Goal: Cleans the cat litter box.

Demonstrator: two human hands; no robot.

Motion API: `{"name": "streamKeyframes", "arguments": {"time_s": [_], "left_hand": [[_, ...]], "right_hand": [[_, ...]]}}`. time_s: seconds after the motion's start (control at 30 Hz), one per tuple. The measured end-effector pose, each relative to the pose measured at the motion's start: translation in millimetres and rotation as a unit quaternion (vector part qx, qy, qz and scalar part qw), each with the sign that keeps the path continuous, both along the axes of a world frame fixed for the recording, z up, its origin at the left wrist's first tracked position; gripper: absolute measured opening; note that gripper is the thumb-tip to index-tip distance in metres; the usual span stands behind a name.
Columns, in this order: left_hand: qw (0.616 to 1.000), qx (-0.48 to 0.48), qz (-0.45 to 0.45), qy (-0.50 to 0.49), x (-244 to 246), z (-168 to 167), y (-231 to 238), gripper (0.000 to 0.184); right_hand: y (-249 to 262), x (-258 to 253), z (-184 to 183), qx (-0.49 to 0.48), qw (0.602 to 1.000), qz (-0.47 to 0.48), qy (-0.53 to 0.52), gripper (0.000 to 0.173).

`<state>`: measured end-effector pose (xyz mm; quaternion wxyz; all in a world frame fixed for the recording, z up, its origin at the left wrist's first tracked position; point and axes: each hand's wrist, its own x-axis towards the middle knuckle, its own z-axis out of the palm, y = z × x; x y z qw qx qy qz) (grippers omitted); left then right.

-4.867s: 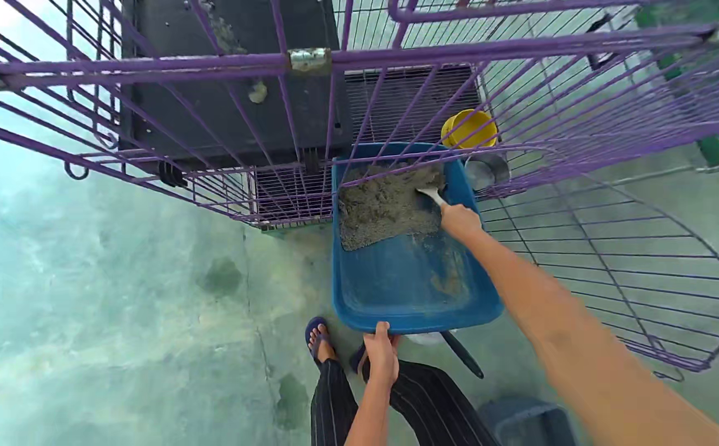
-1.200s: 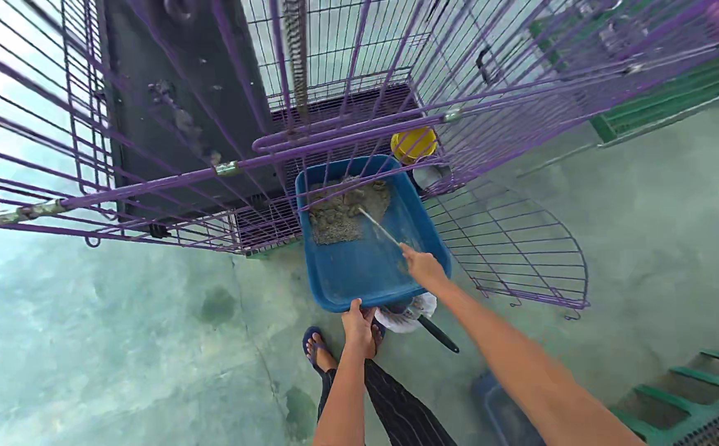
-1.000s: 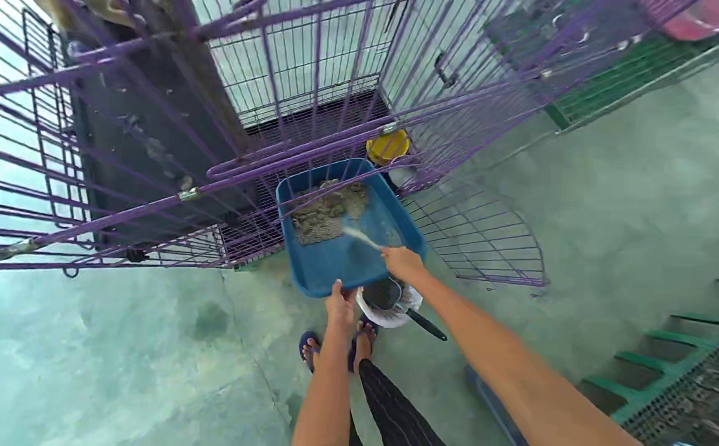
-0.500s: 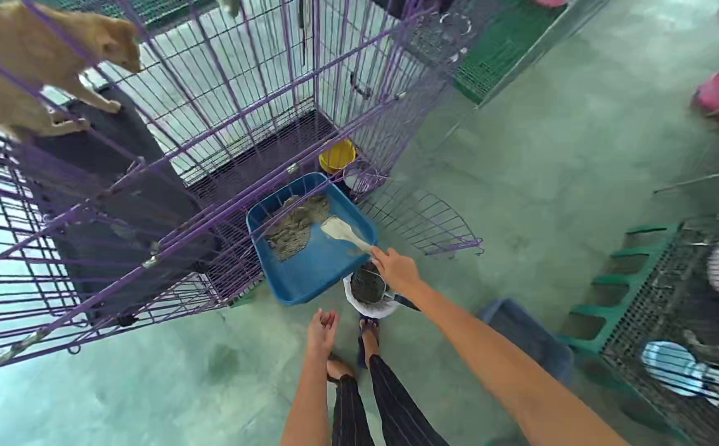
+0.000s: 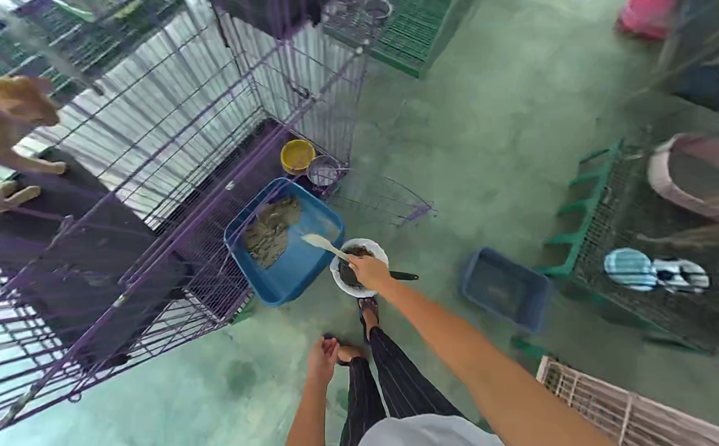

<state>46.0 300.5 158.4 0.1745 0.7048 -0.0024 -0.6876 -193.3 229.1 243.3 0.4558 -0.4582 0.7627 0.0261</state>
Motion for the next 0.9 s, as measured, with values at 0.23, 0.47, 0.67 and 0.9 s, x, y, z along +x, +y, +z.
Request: {"name": "streamKeyframes", "arguments": {"time_s": [0.23, 0.47, 0.67, 0.9], "left_hand": [[0.978, -0.018, -0.201, -0.051, 6.2, 2.3, 14.7, 0.038], [0.944, 0.012, -0.301, -0.138, 66.4, -16.5, 47.1, 0.035], [0.922, 0.023, -0.346, -0.172, 71.8, -20.1, 60.3, 0.037], [0.907, 0.020, -0.392, -0.152, 18.8, -11.2, 91.2, 0.033]], "right_hand": [[117.7, -12.1, -18.4, -0.057, 0.966, -0.248, -0.040, 0.055], [290.8, -20.3, -59.9, 0.134, 0.879, -0.458, -0.004, 0.047], [351.7, -48.6, -59.7, 0.246, 0.837, -0.489, 0.002, 0.045], [336.0, -85.0, -51.1, 0.243, 0.844, -0.478, -0.008, 0.044]]}}
